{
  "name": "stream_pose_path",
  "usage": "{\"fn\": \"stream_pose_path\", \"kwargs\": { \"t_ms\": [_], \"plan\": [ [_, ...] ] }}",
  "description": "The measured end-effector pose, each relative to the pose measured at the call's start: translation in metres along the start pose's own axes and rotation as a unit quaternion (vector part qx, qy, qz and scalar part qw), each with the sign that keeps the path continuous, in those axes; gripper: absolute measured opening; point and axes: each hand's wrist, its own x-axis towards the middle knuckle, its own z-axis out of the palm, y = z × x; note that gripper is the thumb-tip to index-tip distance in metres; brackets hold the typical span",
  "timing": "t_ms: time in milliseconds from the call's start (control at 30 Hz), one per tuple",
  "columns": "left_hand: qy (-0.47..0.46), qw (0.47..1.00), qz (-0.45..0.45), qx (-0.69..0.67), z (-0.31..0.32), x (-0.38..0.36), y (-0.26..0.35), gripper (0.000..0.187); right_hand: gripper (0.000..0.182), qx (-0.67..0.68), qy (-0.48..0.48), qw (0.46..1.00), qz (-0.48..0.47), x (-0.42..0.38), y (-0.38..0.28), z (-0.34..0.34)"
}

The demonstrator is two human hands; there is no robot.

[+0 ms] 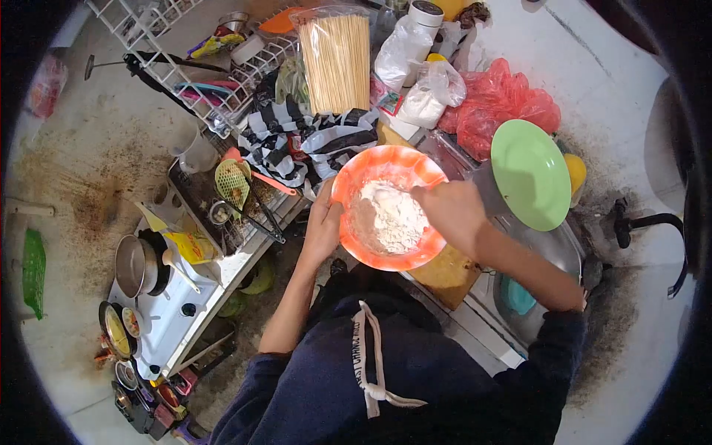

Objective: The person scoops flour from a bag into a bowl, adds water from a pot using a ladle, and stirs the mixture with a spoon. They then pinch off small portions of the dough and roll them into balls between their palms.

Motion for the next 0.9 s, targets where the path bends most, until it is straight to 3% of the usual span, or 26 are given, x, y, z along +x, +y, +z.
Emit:
{"fn": "stream_pose_path", "kwargs": {
  "t_ms": [133,300,367,400,467,700,767,900],
  "plan": [
    [0.017,1.0,0.003,-0.01,0.002,0.0,-0.001,0.043,0.018,0.041,0.046,0.997,-0.048,-0.008,-0.016,0.0],
    [0.017,0.999,0.001,-0.028,0.003,0.0,-0.001,0.043,0.02,0.032,-0.014,0.997,-0.063,-0.013,0.006,-0.018],
    [0.014,1.0,0.007,-0.026,0.002,0.0,-0.005,0.043,0.021,-0.013,-0.005,0.999,0.032,0.0,0.014,-0.014],
    [0.01,1.0,0.014,-0.023,0.001,0.0,-0.005,0.043,0.021,-0.014,-0.004,0.999,0.032,0.003,0.012,-0.009],
    [0.01,1.0,0.01,-0.001,0.001,-0.001,0.0,0.043,0.016,-0.004,0.05,0.999,0.013,0.01,0.005,0.0],
    [0.025,0.999,0.025,0.041,-0.001,0.001,-0.01,0.043,0.021,0.013,0.05,0.992,-0.119,-0.016,0.005,0.0],
    [0.017,0.999,0.032,0.04,-0.001,0.001,-0.008,0.043,0.024,-0.015,-0.031,0.998,-0.05,-0.008,0.017,-0.005],
    [-0.001,0.998,0.027,0.048,-0.001,0.001,-0.001,0.043,0.027,-0.037,0.014,0.999,0.023,0.006,0.011,0.002]
  ]
}}
